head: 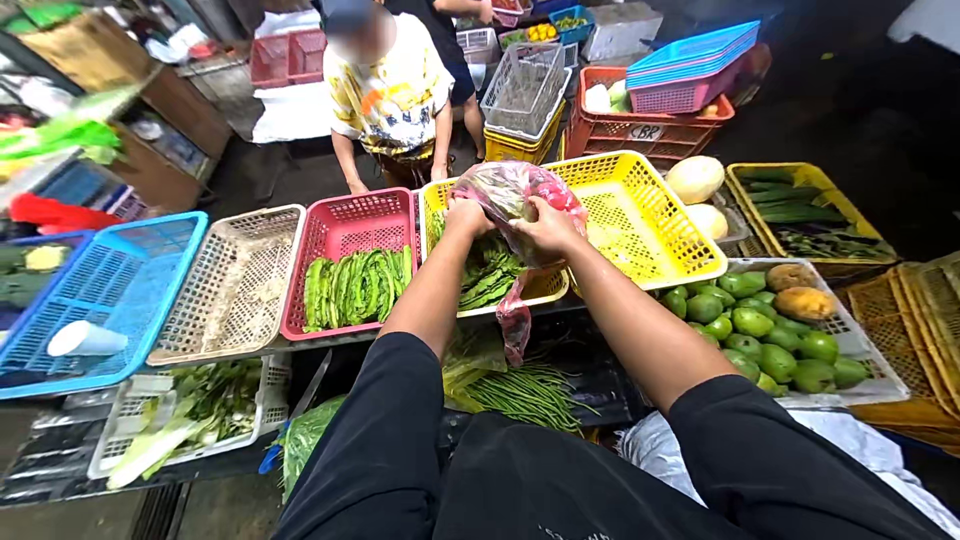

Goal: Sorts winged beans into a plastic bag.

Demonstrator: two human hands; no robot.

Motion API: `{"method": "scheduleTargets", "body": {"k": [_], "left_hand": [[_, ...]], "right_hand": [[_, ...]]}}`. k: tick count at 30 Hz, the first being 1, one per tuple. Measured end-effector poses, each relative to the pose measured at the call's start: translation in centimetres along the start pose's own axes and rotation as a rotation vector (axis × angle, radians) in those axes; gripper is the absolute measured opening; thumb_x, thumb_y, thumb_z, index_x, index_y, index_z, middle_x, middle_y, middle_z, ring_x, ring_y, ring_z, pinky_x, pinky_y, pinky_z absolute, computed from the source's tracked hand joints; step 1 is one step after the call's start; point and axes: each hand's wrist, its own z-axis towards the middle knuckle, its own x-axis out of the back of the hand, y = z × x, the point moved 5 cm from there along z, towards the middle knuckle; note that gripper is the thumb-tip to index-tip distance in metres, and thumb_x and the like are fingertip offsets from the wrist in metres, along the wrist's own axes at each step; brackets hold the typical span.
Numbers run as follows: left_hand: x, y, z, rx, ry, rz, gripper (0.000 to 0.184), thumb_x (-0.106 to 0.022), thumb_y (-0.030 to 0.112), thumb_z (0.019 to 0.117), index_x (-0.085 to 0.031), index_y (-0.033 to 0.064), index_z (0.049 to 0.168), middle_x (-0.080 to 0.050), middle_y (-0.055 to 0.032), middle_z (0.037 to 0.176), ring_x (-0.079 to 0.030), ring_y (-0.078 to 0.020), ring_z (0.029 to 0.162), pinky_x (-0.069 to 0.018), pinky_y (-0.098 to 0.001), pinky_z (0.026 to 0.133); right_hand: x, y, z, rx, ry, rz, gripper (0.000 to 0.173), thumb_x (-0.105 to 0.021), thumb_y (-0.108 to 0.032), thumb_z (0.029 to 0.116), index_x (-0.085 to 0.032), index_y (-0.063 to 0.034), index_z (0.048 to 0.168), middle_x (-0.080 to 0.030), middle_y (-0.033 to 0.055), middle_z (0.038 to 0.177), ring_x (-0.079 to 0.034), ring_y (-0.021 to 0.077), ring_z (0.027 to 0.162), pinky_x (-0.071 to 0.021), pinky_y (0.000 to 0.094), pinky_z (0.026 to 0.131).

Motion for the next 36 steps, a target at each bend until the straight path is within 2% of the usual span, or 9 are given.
{"method": "scheduleTargets", "body": {"k": [5, 11, 17, 20, 23, 26, 29, 33, 36], "left_hand": [[-0.2, -0.8, -0.2, -0.052, 0.081, -0.153, 0.053, -0.078, 0.042, 0.0848, -0.069, -0.0024, 0.113, -0.067, -0.0246, 0.123, -0.064, -0.0412, 0.118, -0.052, -0.0632, 0.097], [-0.3, -2.5, -3.4, -0.077, 0.21, -0.287, 0.05, -0.078, 0.035, 0.0862, -0.066, 0.0013, 0.121, -0.069, -0.0215, 0.117, -0.066, -0.0393, 0.113, -0.0525, -0.0627, 0.096], [2.6, -4.5, -6.1, -0.195, 0.141, -0.233, 0.053, -0.082, 0.038, 0.0839, -0.067, 0.0126, 0.128, -0.072, -0.0156, 0.116, -0.069, -0.0367, 0.11, -0.053, -0.0653, 0.094], [3.8, -6.7, -8.3, -0.198, 0.078, -0.158, 0.052, -0.084, 0.04, 0.0829, -0.068, 0.0155, 0.125, -0.073, -0.015, 0.109, -0.07, -0.0366, 0.103, -0.0541, -0.0657, 0.09], [1.6, -9.1, -11.8, -0.162, 0.171, -0.21, 0.057, -0.086, 0.034, 0.0815, -0.063, 0.0122, 0.129, -0.072, -0.0178, 0.112, -0.069, -0.0387, 0.104, -0.0545, -0.0655, 0.089], [-1.7, -12.1, -13.4, -0.121, 0.252, -0.417, 0.067, -0.085, 0.033, 0.0847, -0.055, 0.0096, 0.141, -0.067, -0.0164, 0.127, -0.065, -0.0325, 0.118, -0.0527, -0.059, 0.101], [-2.7, -14.5, -15.0, -0.098, 0.322, -0.66, 0.066, -0.083, 0.026, 0.0864, -0.053, 0.0108, 0.143, -0.066, -0.0146, 0.132, -0.064, -0.0266, 0.122, -0.0523, -0.0546, 0.105], [-2.7, -18.1, -17.9, -0.024, 0.379, -0.768, 0.068, -0.082, 0.023, 0.0877, -0.049, 0.0113, 0.146, -0.064, -0.0157, 0.134, -0.065, -0.0283, 0.121, -0.053, -0.0552, 0.103], [-2.4, -21.5, -20.0, 0.024, 0.476, -0.864, 0.07, -0.083, 0.022, 0.0874, -0.048, 0.0086, 0.147, -0.063, -0.0166, 0.136, -0.063, -0.0268, 0.124, -0.0525, -0.0528, 0.105]], "right_hand": [[-0.8, 0.6, 1.0, -0.015, -0.011, 0.059, 0.081, -0.062, -0.06, 0.096, -0.037, -0.0141, 0.158, -0.061, 0.0243, 0.137, -0.059, 0.0438, 0.126, -0.0443, 0.0686, 0.104], [-0.4, -0.1, 0.7, -0.052, 0.031, 0.142, 0.063, -0.043, -0.056, 0.1067, -0.045, -0.0127, 0.153, -0.06, 0.0236, 0.139, -0.056, 0.042, 0.132, -0.0413, 0.0667, 0.108], [-1.0, -0.2, 1.0, -0.098, 0.082, 0.113, 0.066, -0.034, -0.059, 0.1073, -0.04, -0.0159, 0.157, -0.06, 0.0215, 0.142, -0.056, 0.0417, 0.132, -0.0424, 0.0666, 0.108], [-1.6, -0.3, 1.1, -0.106, 0.136, 0.091, 0.066, -0.035, -0.059, 0.1068, -0.045, -0.0132, 0.153, -0.063, 0.0225, 0.137, -0.058, 0.0423, 0.13, -0.0437, 0.0658, 0.106], [-2.0, -0.6, 1.6, -0.109, 0.132, 0.05, 0.066, -0.036, -0.059, 0.1067, -0.047, -0.0114, 0.151, -0.063, 0.0231, 0.135, -0.058, 0.0424, 0.129, -0.0431, 0.0653, 0.107], [-2.5, -0.6, 1.7, -0.108, 0.118, 0.008, 0.067, -0.036, -0.061, 0.1058, -0.047, -0.0116, 0.151, -0.063, 0.0236, 0.135, -0.057, 0.0434, 0.13, -0.0435, 0.0657, 0.106], [-2.7, -0.3, 1.8, -0.102, 0.114, 0.013, 0.07, -0.038, -0.063, 0.1047, -0.044, -0.0126, 0.154, -0.061, 0.0238, 0.138, -0.056, 0.0441, 0.131, -0.0426, 0.0672, 0.106], [-1.8, -2.7, 0.3, -0.089, 0.139, -0.002, 0.074, -0.058, -0.055, 0.0989, -0.043, -0.0053, 0.152, -0.052, 0.028, 0.145, -0.049, 0.047, 0.136, -0.0382, 0.0698, 0.109], [-1.6, -7.2, -2.1, 0.076, 0.298, -0.089, 0.081, -0.067, -0.05, 0.0927, -0.039, -0.0054, 0.154, -0.04, 0.0227, 0.157, -0.036, 0.0415, 0.147, -0.0311, 0.0646, 0.117]]}}
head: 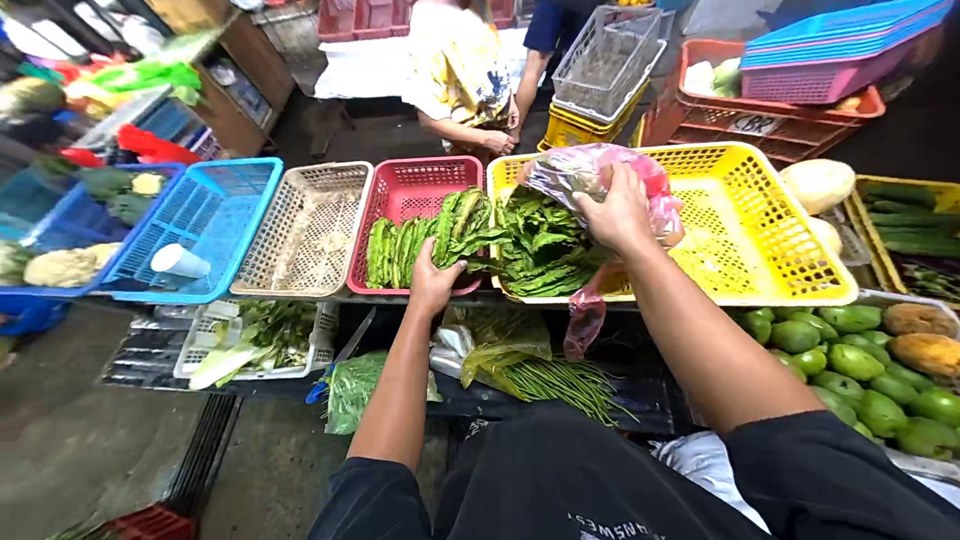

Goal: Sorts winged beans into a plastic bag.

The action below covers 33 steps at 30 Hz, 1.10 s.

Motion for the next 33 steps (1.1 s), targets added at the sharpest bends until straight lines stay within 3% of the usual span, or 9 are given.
{"method": "scheduleTargets", "body": {"k": [3, 7, 10, 14, 17, 21, 28, 31, 33], "left_hand": [[4.0, -1.4, 0.3, 0.041, 0.117, -0.04, 0.076, -0.082, 0.023, 0.0884, -0.043, 0.0027, 0.15, -0.057, -0.0201, 0.142, -0.057, -0.0277, 0.132, -0.0468, -0.0505, 0.112], [9.5, -3.5, 1.5, 0.067, 0.323, -0.008, 0.071, -0.08, 0.032, 0.0888, -0.047, 0.0049, 0.146, -0.064, -0.0177, 0.132, -0.063, -0.0261, 0.123, -0.0514, -0.0516, 0.106], [12.2, -5.1, 2.1, 0.104, 0.449, 0.089, 0.073, -0.077, 0.033, 0.0911, -0.044, 0.0027, 0.148, -0.061, -0.0198, 0.136, -0.06, -0.0285, 0.127, -0.0484, -0.0512, 0.108], [12.1, -7.6, 2.1, 0.146, 0.179, 0.551, 0.07, -0.076, 0.038, 0.0916, -0.05, 0.0002, 0.145, -0.058, -0.028, 0.136, -0.058, -0.0447, 0.126, -0.0482, -0.0633, 0.103], [11.0, -7.6, 2.1, 0.162, -0.043, 0.701, 0.073, -0.074, 0.049, 0.0908, -0.052, 0.0064, 0.146, -0.06, -0.0247, 0.133, -0.06, -0.0432, 0.122, -0.0488, -0.0624, 0.101], [13.2, -6.7, 2.7, 0.199, -0.087, 0.65, 0.082, -0.075, 0.06, 0.0858, -0.053, 0.0093, 0.147, -0.056, -0.0221, 0.142, -0.06, -0.0423, 0.122, -0.0503, -0.0645, 0.098], [13.8, -2.8, 7.3, -0.214, -0.033, 0.549, 0.027, -0.064, 0.023, 0.0991, -0.073, 0.0099, 0.121, -0.068, -0.013, 0.12, -0.063, -0.0314, 0.116, -0.0499, -0.0536, 0.101], [12.1, -4.9, 10.9, -0.05, -0.236, 0.674, 0.058, -0.07, 0.044, 0.0945, -0.06, 0.0084, 0.139, -0.061, -0.0187, 0.137, -0.056, -0.0381, 0.13, -0.0453, -0.0605, 0.108], [11.4, -7.4, 12.2, 0.12, -0.326, 0.634, 0.079, -0.075, 0.054, 0.0879, -0.052, 0.0076, 0.147, -0.061, -0.0229, 0.136, -0.058, -0.0418, 0.127, -0.0456, -0.0666, 0.105]], "right_hand": [[-0.9, -4.2, -2.5, 0.156, 0.072, 0.013, 0.081, -0.065, -0.048, 0.0929, -0.038, -0.0066, 0.156, -0.03, 0.0202, 0.165, -0.026, 0.0388, 0.154, -0.0249, 0.0604, 0.123], [-6.0, -6.8, -6.6, 0.319, -0.031, 0.0, 0.071, -0.066, -0.044, 0.094, -0.046, -0.0053, 0.15, -0.034, 0.0199, 0.163, -0.031, 0.0399, 0.151, -0.0301, 0.0623, 0.12], [-11.1, -5.9, -9.2, 0.311, -0.157, -0.045, 0.071, -0.067, -0.048, 0.0932, -0.05, -0.0071, 0.149, -0.036, 0.0177, 0.162, -0.031, 0.037, 0.152, -0.0295, 0.0609, 0.121], [-15.1, -4.1, -10.8, 0.264, -0.202, -0.158, 0.072, -0.058, -0.058, 0.0959, -0.052, -0.0084, 0.148, -0.04, 0.0169, 0.161, -0.031, 0.0355, 0.153, -0.027, 0.0573, 0.123], [-15.6, -4.0, -10.9, 0.246, -0.175, -0.203, 0.07, -0.053, -0.059, 0.0977, -0.054, -0.0078, 0.146, -0.041, 0.0159, 0.16, -0.031, 0.0354, 0.153, -0.0263, 0.0566, 0.123], [-15.9, -4.0, -10.7, 0.223, -0.141, -0.221, 0.069, -0.05, -0.059, 0.0992, -0.054, -0.0074, 0.146, -0.042, 0.0148, 0.16, -0.032, 0.0343, 0.152, -0.0261, 0.0547, 0.124], [-15.9, -4.0, -11.1, 0.21, -0.084, -0.232, 0.065, -0.051, -0.057, 0.0988, -0.06, -0.007, 0.139, -0.049, 0.0139, 0.155, -0.037, 0.0322, 0.15, -0.0286, 0.0528, 0.123], [-15.9, -4.1, -11.3, 0.214, -0.072, -0.226, 0.064, -0.052, -0.056, 0.0987, -0.06, -0.0067, 0.138, -0.051, 0.014, 0.153, -0.038, 0.0329, 0.149, -0.0297, 0.0532, 0.122], [-15.9, -4.1, -11.2, 0.208, -0.059, -0.216, 0.064, -0.053, -0.056, 0.098, -0.061, -0.007, 0.138, -0.052, 0.0139, 0.152, -0.039, 0.0329, 0.149, -0.0302, 0.0532, 0.122]]}}
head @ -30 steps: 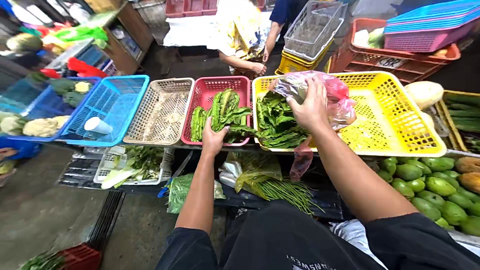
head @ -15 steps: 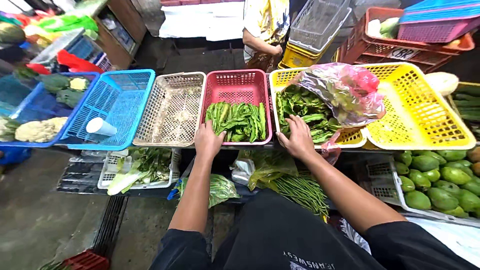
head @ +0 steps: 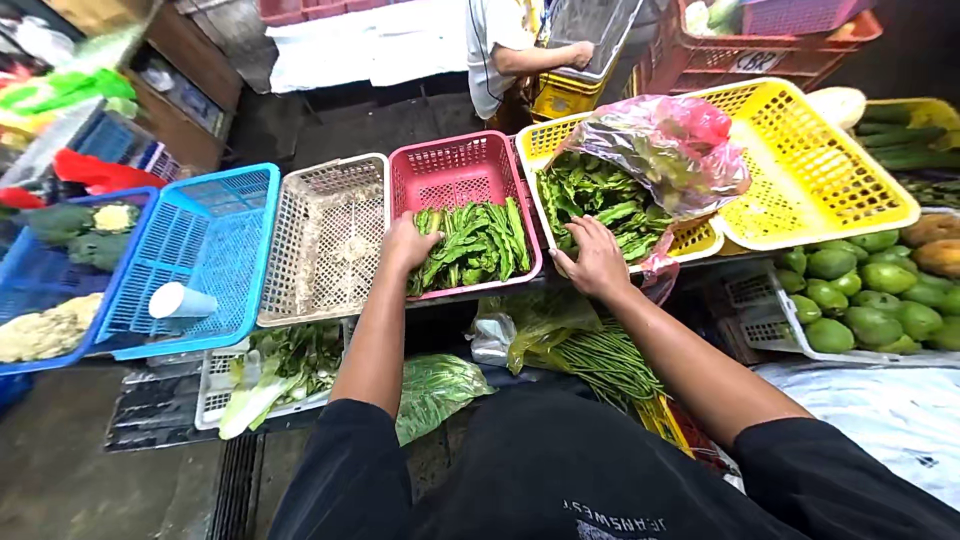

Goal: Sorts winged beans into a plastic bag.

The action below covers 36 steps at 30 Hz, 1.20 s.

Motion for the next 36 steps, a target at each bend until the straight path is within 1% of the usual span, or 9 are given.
{"method": "scheduleTargets", "body": {"k": [4, 8, 14, 17, 21, 28, 31, 34, 36], "left_hand": [[0.7, -1.6, 0.5, 0.039, 0.078, -0.323, 0.06, -0.078, 0.037, 0.0887, -0.06, 0.0109, 0.139, -0.068, -0.0209, 0.124, -0.066, -0.038, 0.116, -0.0491, -0.0662, 0.1], [2.5, -1.6, 0.1, -0.154, 0.262, -0.9, 0.048, -0.071, 0.011, 0.0906, -0.059, 0.0043, 0.136, -0.069, -0.0154, 0.122, -0.07, -0.0217, 0.107, -0.0598, -0.0442, 0.093], [3.6, 1.8, -0.8, -0.426, 0.126, -1.344, 0.06, -0.055, 0.005, 0.0853, -0.047, 0.0047, 0.145, -0.063, -0.0127, 0.132, -0.065, -0.0209, 0.115, -0.0576, -0.0426, 0.096], [2.9, 4.7, -1.2, -0.497, -0.029, -1.319, 0.066, -0.056, 0.004, 0.081, -0.046, 0.0068, 0.146, -0.064, -0.0112, 0.132, -0.066, -0.0192, 0.113, -0.0581, -0.0409, 0.094], [1.7, 5.7, -1.5, -0.542, -0.189, -1.234, 0.074, -0.052, 0.0, 0.0801, -0.043, 0.011, 0.153, -0.059, -0.0115, 0.141, -0.064, -0.0202, 0.118, -0.0574, -0.039, 0.094], [2.6, 1.0, -1.2, -0.261, 0.034, -1.327, 0.058, -0.04, -0.01, 0.0934, -0.039, 0.0027, 0.15, -0.066, -0.0199, 0.129, -0.073, -0.0318, 0.098, -0.0627, -0.0463, 0.081], [4.0, 0.0, -0.9, -0.138, 0.111, -0.966, 0.054, -0.046, -0.008, 0.096, -0.044, 0.0049, 0.149, -0.068, -0.016, 0.123, -0.073, -0.0249, 0.086, -0.063, -0.0402, 0.07], [1.9, -0.4, -1.3, -0.043, 0.001, -0.34, 0.056, -0.063, 0.016, 0.0964, -0.048, 0.0069, 0.15, -0.063, -0.0245, 0.133, -0.066, -0.0415, 0.114, -0.0524, -0.0651, 0.096], [0.3, 0.2, -2.5, -0.121, 0.018, -0.144, 0.062, -0.071, 0.036, 0.0947, -0.052, 0.0078, 0.147, -0.06, -0.0244, 0.138, -0.058, -0.0441, 0.127, -0.0452, -0.0689, 0.104]], "right_hand": [[0.2, 0.4, -0.2, -0.011, 0.046, 0.032, 0.064, -0.055, -0.058, 0.0969, -0.062, -0.008, 0.136, -0.054, 0.0121, 0.15, -0.041, 0.0329, 0.147, -0.0328, 0.0535, 0.121], [1.4, -0.5, 0.2, -0.007, 0.14, 0.108, 0.057, -0.062, -0.047, 0.0949, -0.062, -0.0071, 0.135, -0.054, 0.0136, 0.149, -0.038, 0.0358, 0.148, -0.0306, 0.0559, 0.121], [3.5, -11.5, 4.0, 0.06, -0.01, 0.691, 0.069, -0.079, -0.035, 0.0894, -0.051, -0.0075, 0.147, -0.062, 0.0126, 0.138, -0.062, 0.0245, 0.124, -0.0547, 0.0476, 0.102], [1.2, -15.6, 7.2, -0.01, -0.155, 1.05, 0.097, -0.088, -0.033, 0.0793, -0.034, -0.0049, 0.155, -0.059, 0.0182, 0.141, -0.062, 0.0266, 0.126, -0.0541, 0.0471, 0.105], [-0.4, -15.5, 9.3, -0.197, -0.125, 1.271, 0.076, -0.087, -0.02, 0.0829, -0.047, -0.0046, 0.146, -0.066, 0.0169, 0.128, -0.069, 0.0251, 0.112, -0.0601, 0.0467, 0.095], [0.9, -10.5, 8.4, -0.511, -0.005, 1.403, 0.073, -0.08, -0.032, 0.0905, -0.044, -0.01, 0.149, -0.061, 0.0149, 0.137, -0.064, 0.0305, 0.119, -0.0583, 0.0546, 0.091], [1.2, -8.7, 7.7, -0.556, -0.004, 1.489, 0.068, -0.074, -0.038, 0.0943, -0.044, -0.0124, 0.149, -0.064, 0.0135, 0.133, -0.066, 0.0286, 0.115, -0.0588, 0.0506, 0.089], [1.3, -7.1, 6.2, -0.572, -0.016, 1.587, 0.071, -0.071, -0.043, 0.0955, -0.039, -0.0129, 0.152, -0.064, 0.0131, 0.134, -0.066, 0.0288, 0.116, -0.0587, 0.0502, 0.092], [1.5, -6.1, 4.7, -0.567, -0.009, 1.645, 0.07, -0.068, -0.051, 0.0952, -0.043, -0.0134, 0.149, -0.066, 0.0115, 0.129, -0.068, 0.0261, 0.112, -0.0591, 0.048, 0.091]]}}
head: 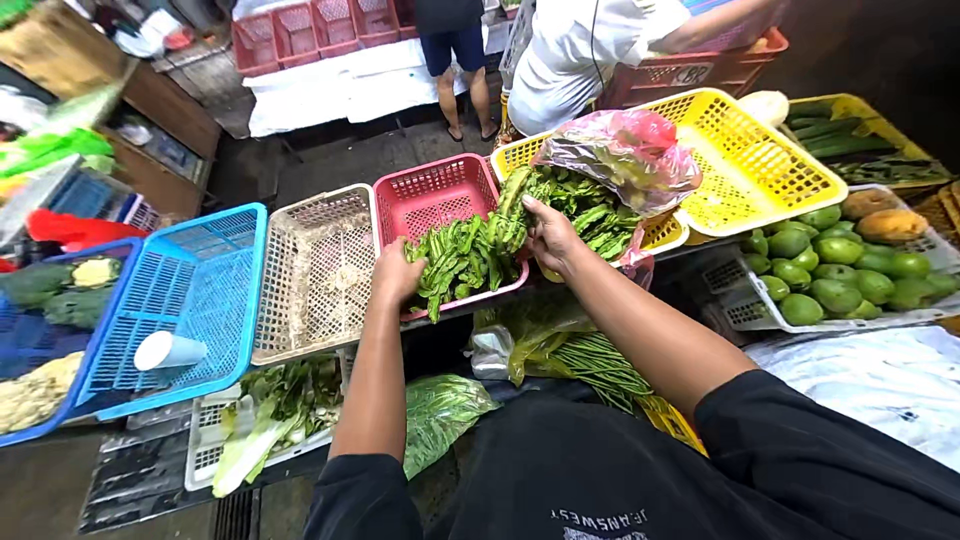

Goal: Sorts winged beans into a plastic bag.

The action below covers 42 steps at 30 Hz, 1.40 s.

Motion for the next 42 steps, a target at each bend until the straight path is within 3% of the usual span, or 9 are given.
{"method": "scheduleTargets", "body": {"k": [3, 6, 8, 14, 19, 26, 30, 34, 42], "left_hand": [[-2.9, 2.7, -2.2, -0.174, -0.054, 0.17, 0.07, -0.076, 0.043, 0.0902, -0.053, 0.0114, 0.148, -0.057, -0.0172, 0.144, -0.054, -0.0378, 0.134, -0.041, -0.0636, 0.111], [-4.7, 3.7, -3.1, -0.216, -0.034, 0.379, 0.054, -0.071, 0.023, 0.0893, -0.061, 0.0185, 0.142, -0.065, -0.015, 0.131, -0.063, -0.0358, 0.117, -0.0464, -0.0614, 0.101], [-3.6, 3.9, -3.8, -0.191, -0.016, 0.389, 0.047, -0.068, 0.022, 0.0889, -0.067, 0.021, 0.136, -0.067, -0.0139, 0.125, -0.065, -0.0342, 0.112, -0.0473, -0.0606, 0.097], [1.3, 5.0, -5.2, -0.071, 0.162, 0.057, 0.043, -0.072, 0.022, 0.0877, -0.068, 0.0116, 0.129, -0.065, -0.0175, 0.123, -0.063, -0.0369, 0.112, -0.0516, -0.0631, 0.091], [-3.5, 5.1, -0.3, -0.099, 0.169, 0.187, 0.049, -0.07, 0.031, 0.0918, -0.065, 0.008, 0.134, -0.059, -0.0221, 0.137, -0.055, -0.0434, 0.126, -0.0447, -0.0657, 0.103], [-7.8, 5.6, 2.6, -0.157, 0.099, 0.322, 0.027, -0.069, 0.026, 0.0911, -0.075, 0.0091, 0.111, -0.068, -0.0177, 0.12, -0.06, -0.0425, 0.117, -0.0454, -0.0676, 0.097], [-5.7, 11.7, -3.9, -0.376, 0.185, 0.046, 0.022, -0.067, 0.021, 0.0967, -0.075, 0.0072, 0.111, -0.068, -0.0164, 0.117, -0.062, -0.0354, 0.113, -0.0482, -0.0588, 0.099], [-10.1, 19.9, -12.2, -0.756, 0.124, -0.255, 0.016, -0.07, 0.014, 0.0941, -0.078, 0.0078, 0.107, -0.072, -0.008, 0.108, -0.068, -0.0189, 0.103, -0.0586, -0.0406, 0.093], [-16.3, 24.2, -16.6, -0.823, 0.208, -0.061, 0.013, -0.068, 0.012, 0.0945, -0.079, 0.0108, 0.101, -0.074, -0.0055, 0.104, -0.071, -0.0181, 0.096, -0.0602, -0.0375, 0.086]], "right_hand": [[1.7, -0.2, -2.4, -0.028, -0.018, 0.129, 0.056, -0.057, -0.058, 0.0991, -0.056, -0.0175, 0.138, -0.07, 0.0054, 0.119, -0.069, 0.0195, 0.105, -0.06, 0.044, 0.089], [3.3, 0.1, -4.3, -0.083, 0.003, 0.15, 0.053, -0.055, -0.058, 0.1, -0.059, -0.0175, 0.134, -0.071, 0.0074, 0.112, -0.07, 0.0208, 0.096, -0.0608, 0.0428, 0.081], [4.6, 0.4, -5.7, -0.104, -0.013, 0.135, 0.052, -0.052, -0.055, 0.1026, -0.059, -0.0152, 0.135, -0.071, 0.0106, 0.111, -0.071, 0.0231, 0.094, -0.0615, 0.0417, 0.078], [9.3, 1.4, -10.6, -0.116, -0.053, 0.204, 0.038, -0.044, -0.025, 0.1062, -0.052, -0.0048, 0.137, -0.067, 0.0213, 0.122, -0.07, 0.0322, 0.104, -0.0605, 0.047, 0.088], [9.0, 1.0, -11.9, -0.058, -0.017, 0.149, 0.031, -0.051, -0.019, 0.1052, -0.054, -0.0049, 0.133, -0.071, 0.0178, 0.113, -0.072, 0.0268, 0.1, -0.0609, 0.0447, 0.088], [9.1, -0.9, -13.4, 0.001, -0.18, 0.03, 0.071, -0.066, -0.007, 0.088, -0.036, -0.0154, 0.151, -0.07, 0.0122, 0.114, -0.071, 0.0212, 0.1, -0.06, 0.0424, 0.089], [10.6, -1.4, -14.2, -0.016, -0.144, 0.124, 0.062, -0.059, -0.001, 0.0936, -0.039, -0.0137, 0.151, -0.066, 0.012, 0.124, -0.069, 0.0216, 0.107, -0.0584, 0.0433, 0.094], [11.5, -1.1, -13.8, -0.054, -0.117, 0.184, 0.043, -0.059, -0.004, 0.096, -0.048, -0.0094, 0.138, -0.069, 0.0129, 0.115, -0.07, 0.0228, 0.102, -0.0591, 0.0454, 0.091], [15.0, -1.3, -14.2, -0.101, -0.13, 0.092, 0.047, -0.068, -0.014, 0.096, -0.051, -0.0103, 0.14, -0.07, 0.0139, 0.111, -0.071, 0.0231, 0.097, -0.0607, 0.0433, 0.087]]}}
